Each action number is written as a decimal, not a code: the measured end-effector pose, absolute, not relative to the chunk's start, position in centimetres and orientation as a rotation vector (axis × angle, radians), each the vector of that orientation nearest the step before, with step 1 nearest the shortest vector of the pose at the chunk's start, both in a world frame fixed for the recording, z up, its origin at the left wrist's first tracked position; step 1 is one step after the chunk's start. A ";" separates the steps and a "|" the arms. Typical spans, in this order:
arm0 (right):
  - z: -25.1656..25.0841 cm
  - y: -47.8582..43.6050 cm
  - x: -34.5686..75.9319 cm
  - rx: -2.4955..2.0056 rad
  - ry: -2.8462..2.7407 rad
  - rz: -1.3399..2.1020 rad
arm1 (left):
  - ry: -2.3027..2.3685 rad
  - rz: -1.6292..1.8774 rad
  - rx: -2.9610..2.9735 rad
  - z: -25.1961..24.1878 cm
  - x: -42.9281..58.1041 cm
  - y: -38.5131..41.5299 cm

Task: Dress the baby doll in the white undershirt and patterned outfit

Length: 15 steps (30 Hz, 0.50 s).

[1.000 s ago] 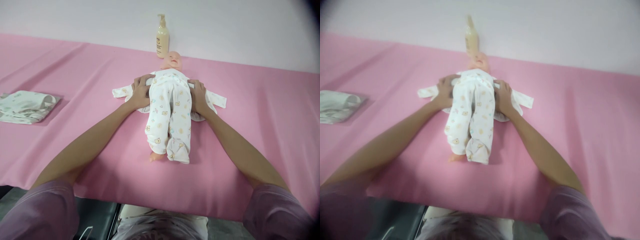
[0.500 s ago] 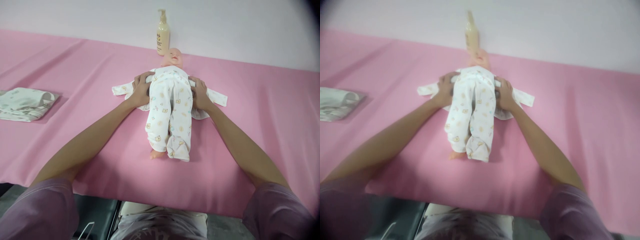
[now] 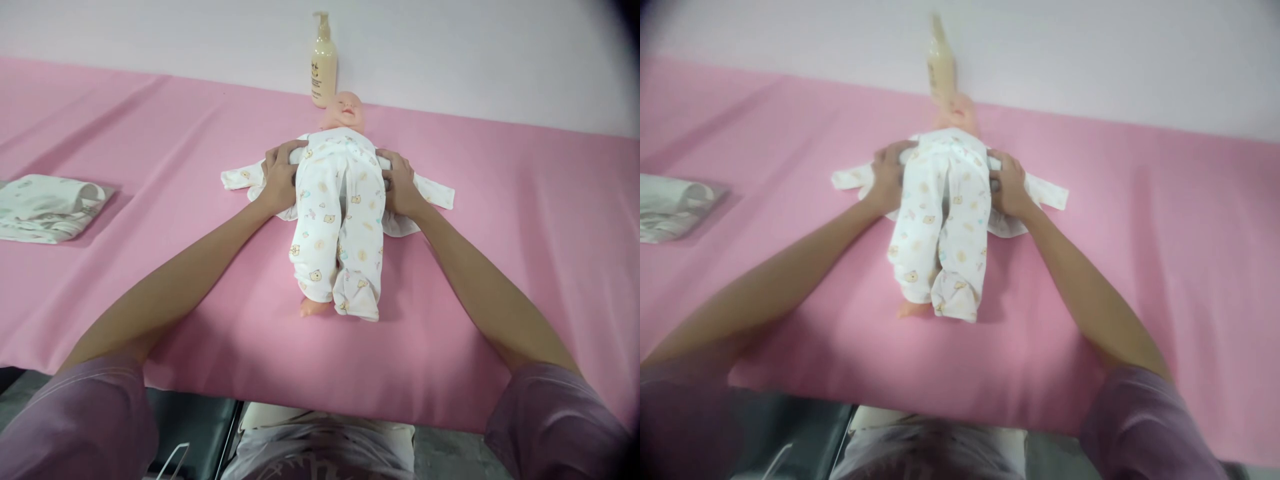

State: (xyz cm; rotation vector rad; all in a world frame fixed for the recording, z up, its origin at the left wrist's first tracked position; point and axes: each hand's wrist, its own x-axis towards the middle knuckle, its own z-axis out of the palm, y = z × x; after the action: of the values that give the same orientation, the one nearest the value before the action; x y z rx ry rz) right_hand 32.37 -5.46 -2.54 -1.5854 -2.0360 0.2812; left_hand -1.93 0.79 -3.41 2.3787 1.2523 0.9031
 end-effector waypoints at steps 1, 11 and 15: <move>-2.5 -5.4 32.4 -1.596 -2.040 0.282 | 1.250 0.902 2.378 -3.3 -1.9 0.7; -3.7 -5.1 32.1 -1.601 -2.013 0.152 | 1.228 0.891 2.401 -2.3 -1.7 0.4; -4.6 -4.9 32.0 -1.622 -1.982 0.083 | 1.366 0.960 2.382 -2.1 -0.5 -1.6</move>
State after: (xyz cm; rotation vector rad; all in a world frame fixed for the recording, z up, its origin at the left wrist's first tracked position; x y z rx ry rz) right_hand 32.03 -4.94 -4.58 -1.6217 -1.9821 0.0830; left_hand -0.47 -1.58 -2.12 2.3825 1.3664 0.9600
